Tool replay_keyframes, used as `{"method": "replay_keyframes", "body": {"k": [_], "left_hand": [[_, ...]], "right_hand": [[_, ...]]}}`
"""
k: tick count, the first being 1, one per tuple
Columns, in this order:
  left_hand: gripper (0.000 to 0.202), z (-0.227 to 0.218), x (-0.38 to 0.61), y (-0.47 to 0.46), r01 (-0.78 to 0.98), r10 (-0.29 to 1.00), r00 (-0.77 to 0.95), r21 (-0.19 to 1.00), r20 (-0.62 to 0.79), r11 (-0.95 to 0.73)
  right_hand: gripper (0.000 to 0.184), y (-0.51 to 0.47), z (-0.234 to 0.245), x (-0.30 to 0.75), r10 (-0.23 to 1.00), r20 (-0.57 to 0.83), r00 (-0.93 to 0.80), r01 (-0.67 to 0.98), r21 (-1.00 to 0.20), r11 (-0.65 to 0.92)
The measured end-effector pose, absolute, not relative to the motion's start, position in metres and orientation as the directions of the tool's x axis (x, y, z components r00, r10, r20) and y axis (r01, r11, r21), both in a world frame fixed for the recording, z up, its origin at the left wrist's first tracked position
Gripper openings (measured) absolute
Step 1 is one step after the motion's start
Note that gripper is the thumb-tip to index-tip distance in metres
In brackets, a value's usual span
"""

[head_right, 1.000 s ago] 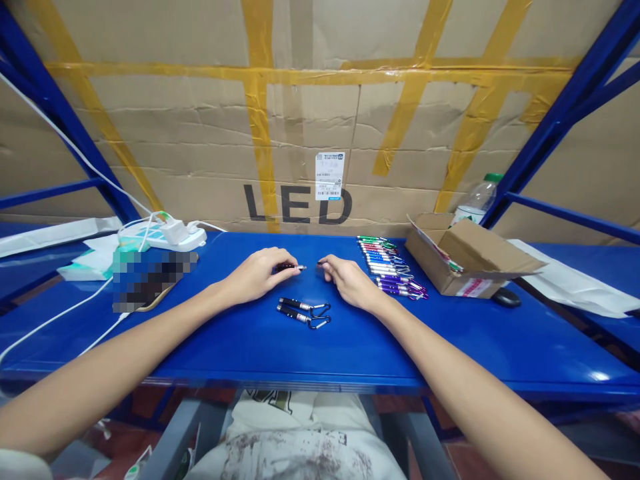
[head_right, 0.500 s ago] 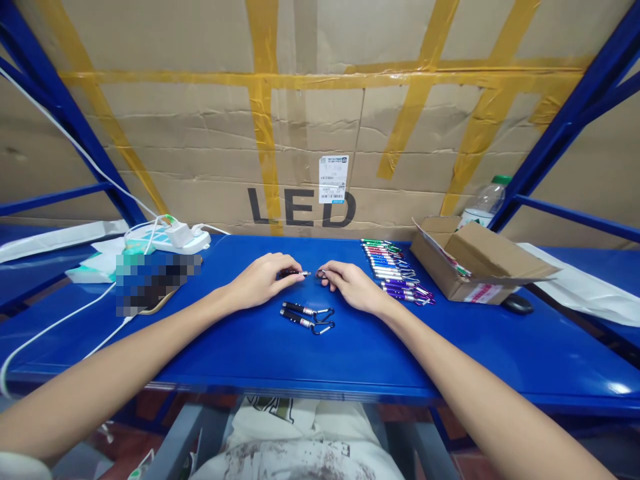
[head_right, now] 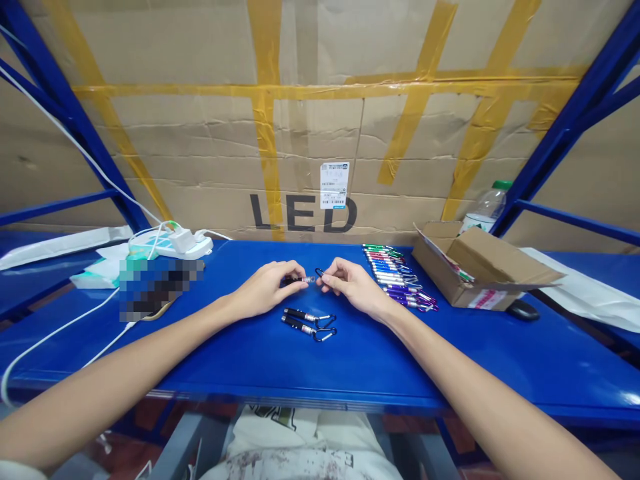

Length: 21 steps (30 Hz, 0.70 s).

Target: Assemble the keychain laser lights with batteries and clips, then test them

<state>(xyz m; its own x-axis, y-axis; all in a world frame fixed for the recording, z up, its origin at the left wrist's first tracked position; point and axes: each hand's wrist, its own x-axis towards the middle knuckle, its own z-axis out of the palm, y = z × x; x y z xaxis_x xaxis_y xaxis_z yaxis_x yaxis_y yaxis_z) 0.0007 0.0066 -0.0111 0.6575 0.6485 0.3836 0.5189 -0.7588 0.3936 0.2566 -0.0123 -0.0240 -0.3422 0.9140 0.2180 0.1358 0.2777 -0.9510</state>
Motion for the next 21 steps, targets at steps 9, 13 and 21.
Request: {"method": "replay_keyframes", "body": {"k": [9,13,21], "left_hand": [[0.017,-0.0061,-0.0026,0.0051,0.515,0.618,0.675,0.343,0.403,-0.786],[0.016,-0.0049,-0.0034,0.0048,0.486,0.586,0.697,0.330,0.413,-0.810],[0.014,-0.0040,-0.0034,0.0042,0.450,0.549,0.706,0.315,0.447,-0.836]], "right_hand": [[0.060,-0.0093,-0.0255,0.2580,0.920,0.165,-0.355,0.077,-0.976,0.205],[0.054,-0.0087,-0.0284,0.2588,0.935,0.122,-0.334,0.068,-0.986,0.153],[0.040,-0.0104,-0.0249,0.2584,0.914,0.245,-0.324,0.259,-0.906,0.335]]}}
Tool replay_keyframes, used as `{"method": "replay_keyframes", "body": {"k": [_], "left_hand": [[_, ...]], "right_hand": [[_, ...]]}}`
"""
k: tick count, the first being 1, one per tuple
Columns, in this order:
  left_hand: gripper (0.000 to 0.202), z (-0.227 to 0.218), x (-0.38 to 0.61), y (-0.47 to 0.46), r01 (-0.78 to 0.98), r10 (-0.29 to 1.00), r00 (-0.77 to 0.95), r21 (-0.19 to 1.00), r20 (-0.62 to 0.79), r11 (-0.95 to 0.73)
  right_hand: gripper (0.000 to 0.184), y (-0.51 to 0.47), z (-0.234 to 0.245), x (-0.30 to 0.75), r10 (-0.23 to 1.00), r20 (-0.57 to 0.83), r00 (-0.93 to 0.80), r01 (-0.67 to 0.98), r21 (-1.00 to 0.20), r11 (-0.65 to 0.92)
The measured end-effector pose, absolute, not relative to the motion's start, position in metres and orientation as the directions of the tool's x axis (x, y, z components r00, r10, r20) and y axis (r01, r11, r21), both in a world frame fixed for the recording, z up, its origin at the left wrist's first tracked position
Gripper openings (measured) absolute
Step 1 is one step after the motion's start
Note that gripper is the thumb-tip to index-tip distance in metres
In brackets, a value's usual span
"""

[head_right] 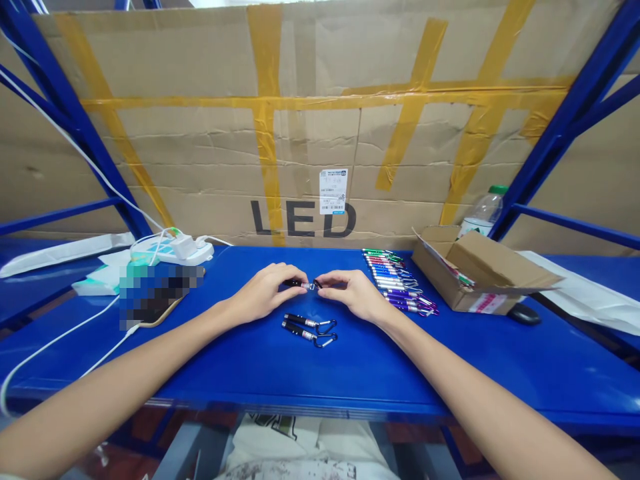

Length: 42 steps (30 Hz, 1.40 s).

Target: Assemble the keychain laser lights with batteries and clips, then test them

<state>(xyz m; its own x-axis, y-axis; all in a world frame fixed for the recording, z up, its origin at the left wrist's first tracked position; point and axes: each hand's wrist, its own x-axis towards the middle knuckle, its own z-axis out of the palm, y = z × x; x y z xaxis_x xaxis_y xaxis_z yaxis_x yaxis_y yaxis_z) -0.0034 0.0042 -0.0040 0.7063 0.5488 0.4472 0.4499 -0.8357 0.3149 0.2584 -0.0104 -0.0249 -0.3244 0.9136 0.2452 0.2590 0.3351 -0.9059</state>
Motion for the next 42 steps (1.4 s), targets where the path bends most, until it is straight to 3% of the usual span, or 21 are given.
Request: {"method": "replay_keyframes", "body": {"k": [15,25,36,42], "left_hand": [[0.016,-0.002,-0.002,0.001,0.480,0.574,0.715,0.317,0.400,-0.818],[0.016,-0.004,-0.001,0.001,0.475,0.577,0.719,0.332,0.389,-0.815],[0.016,-0.007,-0.001,0.004,0.462,0.592,0.716,0.384,0.370,-0.799],[0.017,-0.008,0.000,0.006,0.400,0.590,0.715,0.472,0.375,-0.786]], "right_hand": [[0.034,-0.017,-0.019,0.258,0.884,0.365,-0.292,0.368,-0.810,0.456],[0.031,-0.018,-0.019,0.256,0.826,0.398,-0.399,0.429,-0.715,0.551],[0.031,-0.021,-0.018,0.254,0.802,0.415,-0.431,0.413,-0.699,0.584],[0.031,-0.023,-0.016,0.250,0.788,0.423,-0.448,0.391,-0.700,0.598]]}}
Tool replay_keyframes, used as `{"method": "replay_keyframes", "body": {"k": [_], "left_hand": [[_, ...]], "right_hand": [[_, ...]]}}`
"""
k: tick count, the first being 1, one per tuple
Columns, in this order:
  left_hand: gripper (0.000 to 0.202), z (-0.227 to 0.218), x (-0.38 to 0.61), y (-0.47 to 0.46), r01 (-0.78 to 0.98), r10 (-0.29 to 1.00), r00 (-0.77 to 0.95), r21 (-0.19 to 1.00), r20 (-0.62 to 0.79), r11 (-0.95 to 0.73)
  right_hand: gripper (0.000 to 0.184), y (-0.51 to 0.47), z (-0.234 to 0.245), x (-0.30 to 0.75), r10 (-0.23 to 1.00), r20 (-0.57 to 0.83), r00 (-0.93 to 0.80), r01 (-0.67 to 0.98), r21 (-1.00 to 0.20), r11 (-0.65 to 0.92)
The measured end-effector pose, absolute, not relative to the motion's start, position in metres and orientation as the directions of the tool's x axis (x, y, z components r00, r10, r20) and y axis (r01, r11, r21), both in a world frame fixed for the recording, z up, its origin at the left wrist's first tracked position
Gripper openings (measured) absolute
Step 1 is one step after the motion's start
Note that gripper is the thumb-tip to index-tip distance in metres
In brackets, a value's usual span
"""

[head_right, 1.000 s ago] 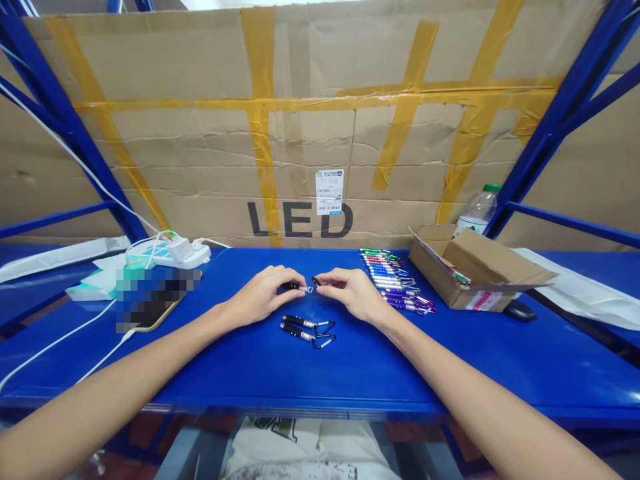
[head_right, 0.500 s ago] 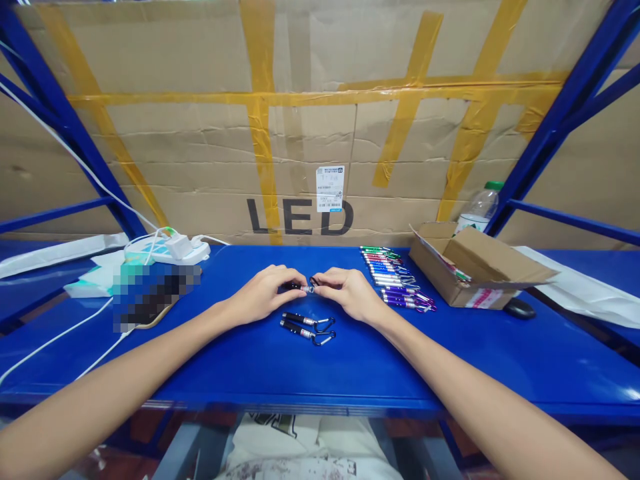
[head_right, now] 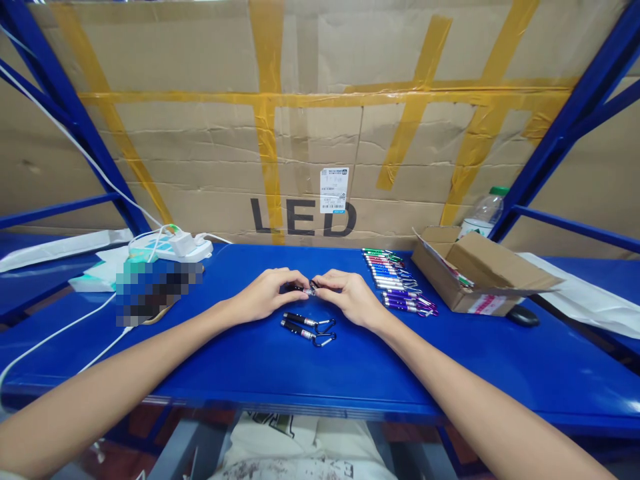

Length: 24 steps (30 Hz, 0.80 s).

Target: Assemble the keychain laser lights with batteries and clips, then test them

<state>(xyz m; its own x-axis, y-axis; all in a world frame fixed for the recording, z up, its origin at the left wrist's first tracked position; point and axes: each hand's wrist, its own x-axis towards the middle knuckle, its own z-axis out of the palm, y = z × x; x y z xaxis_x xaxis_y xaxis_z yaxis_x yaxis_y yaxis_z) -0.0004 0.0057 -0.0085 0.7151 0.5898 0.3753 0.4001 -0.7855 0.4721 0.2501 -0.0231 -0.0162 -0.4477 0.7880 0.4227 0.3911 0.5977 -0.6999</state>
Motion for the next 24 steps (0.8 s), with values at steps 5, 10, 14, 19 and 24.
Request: {"method": "replay_keyframes", "body": {"k": [5,10,14,19,24], "left_hand": [[0.016,-0.0080,0.0009,0.0055,0.343,0.598,0.703,0.554,0.384,-0.759],[0.015,-0.0054,0.0026,0.0026,0.292,0.619,0.685,0.633,0.385,-0.717],[0.015,-0.0053,0.0032,0.0013,0.251,0.634,0.675,0.690,0.378,-0.678],[0.020,-0.0096,0.0043,0.0036,0.212,0.657,0.663,0.751,0.360,-0.626],[0.022,-0.0137,0.0073,0.0051,0.173,0.696,0.647,0.830,0.310,-0.530]], "right_hand": [[0.034,-0.0239,-0.0146,0.2488,0.799,0.410,-0.439,0.403,-0.705,0.583],[0.034,-0.0241,-0.0154,0.2491,0.822,0.400,-0.405,0.397,-0.733,0.552],[0.034,-0.0246,-0.0159,0.2495,0.846,0.376,-0.377,0.387,-0.766,0.513],[0.036,-0.0248,-0.0159,0.2495,0.851,0.381,-0.362,0.390,-0.767,0.509],[0.038,-0.0258,-0.0149,0.2484,0.840,0.408,-0.358,0.403,-0.744,0.533]]}}
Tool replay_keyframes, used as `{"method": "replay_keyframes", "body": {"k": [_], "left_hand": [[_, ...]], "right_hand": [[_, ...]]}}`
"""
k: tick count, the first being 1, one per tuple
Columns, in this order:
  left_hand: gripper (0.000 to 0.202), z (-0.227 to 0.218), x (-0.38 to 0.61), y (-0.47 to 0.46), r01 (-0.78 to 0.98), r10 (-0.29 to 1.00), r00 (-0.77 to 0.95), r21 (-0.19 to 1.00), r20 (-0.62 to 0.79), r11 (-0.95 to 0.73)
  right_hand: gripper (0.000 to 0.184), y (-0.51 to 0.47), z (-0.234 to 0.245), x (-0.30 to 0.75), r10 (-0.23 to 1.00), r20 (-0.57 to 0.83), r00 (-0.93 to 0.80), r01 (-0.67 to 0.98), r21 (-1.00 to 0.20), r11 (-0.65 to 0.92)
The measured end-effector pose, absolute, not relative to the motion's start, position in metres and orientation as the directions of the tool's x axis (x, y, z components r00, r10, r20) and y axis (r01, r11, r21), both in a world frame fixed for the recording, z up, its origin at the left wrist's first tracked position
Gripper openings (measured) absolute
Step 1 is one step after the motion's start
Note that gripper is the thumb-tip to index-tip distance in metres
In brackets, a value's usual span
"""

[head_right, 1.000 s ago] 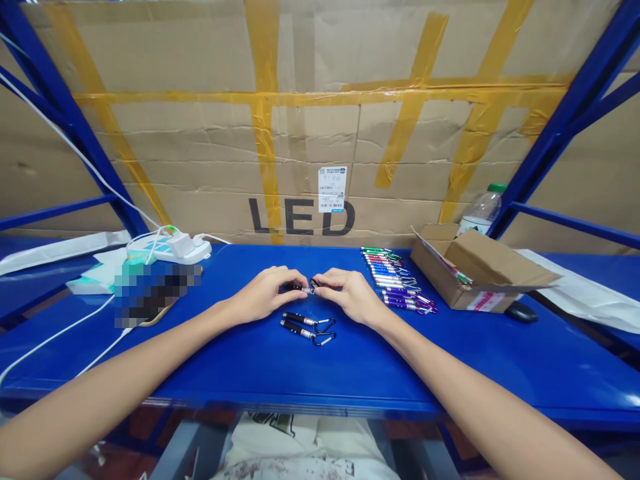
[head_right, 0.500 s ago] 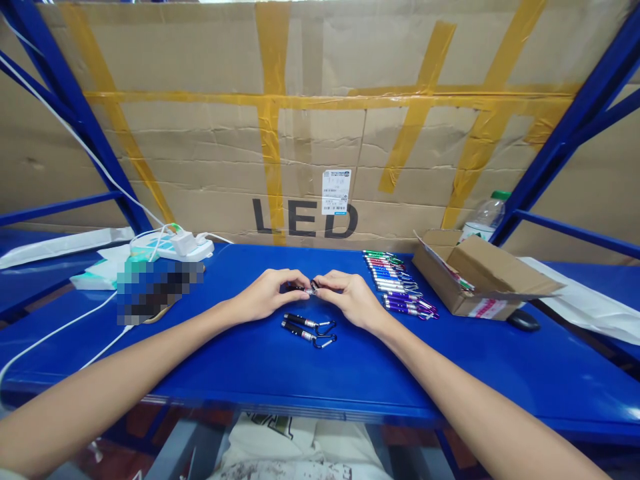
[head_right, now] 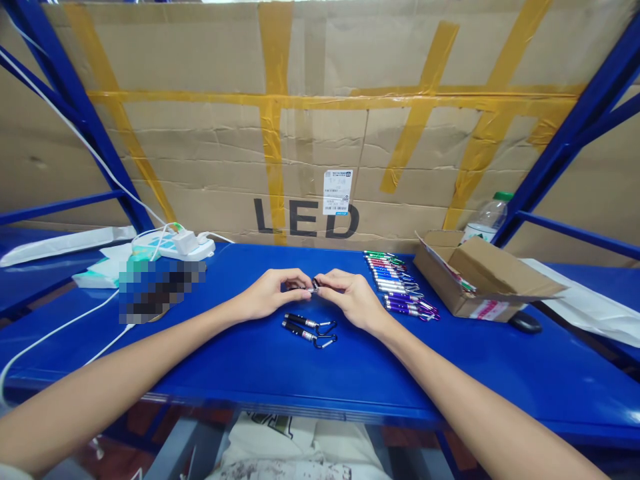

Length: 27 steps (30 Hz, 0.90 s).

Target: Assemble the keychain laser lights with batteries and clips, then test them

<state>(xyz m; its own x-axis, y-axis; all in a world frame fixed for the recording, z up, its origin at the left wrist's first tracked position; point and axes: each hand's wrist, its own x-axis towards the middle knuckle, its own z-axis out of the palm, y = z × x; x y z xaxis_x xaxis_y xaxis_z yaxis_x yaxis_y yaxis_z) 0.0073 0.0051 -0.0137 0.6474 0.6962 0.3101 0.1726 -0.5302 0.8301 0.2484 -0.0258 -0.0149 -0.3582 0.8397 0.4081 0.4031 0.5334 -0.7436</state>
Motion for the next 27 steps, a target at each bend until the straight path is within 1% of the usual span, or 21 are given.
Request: {"method": "replay_keyframes", "body": {"k": [4,7,18,21,24,27], "left_hand": [[0.025,-0.015,0.009,0.005,0.138,0.711,0.648,0.877,0.271,-0.460],[0.027,-0.015,0.009,0.006,0.131,0.719,0.645,0.889,0.259,-0.438],[0.026,-0.014,0.009,0.008,0.149,0.738,0.565,0.833,0.370,-0.532],[0.028,-0.014,0.008,0.009,0.168,0.745,0.554,0.826,0.373,-0.538],[0.029,-0.013,0.007,0.009,0.186,0.755,0.547,0.827,0.361,-0.530],[0.027,-0.010,0.005,0.007,0.237,0.760,0.540,0.801,0.362,-0.550]], "right_hand": [[0.036,-0.027,-0.014,0.248,0.826,0.433,-0.361,0.399,-0.729,0.557],[0.035,-0.028,-0.014,0.247,0.816,0.451,-0.361,0.401,-0.716,0.572],[0.032,-0.025,-0.020,0.248,0.772,0.502,-0.389,0.431,-0.641,0.634],[0.033,-0.022,-0.025,0.250,0.744,0.538,-0.396,0.450,-0.592,0.668],[0.032,-0.020,-0.029,0.251,0.710,0.577,-0.404,0.504,-0.507,0.699],[0.032,-0.018,-0.031,0.252,0.691,0.584,-0.426,0.552,-0.437,0.710]]}}
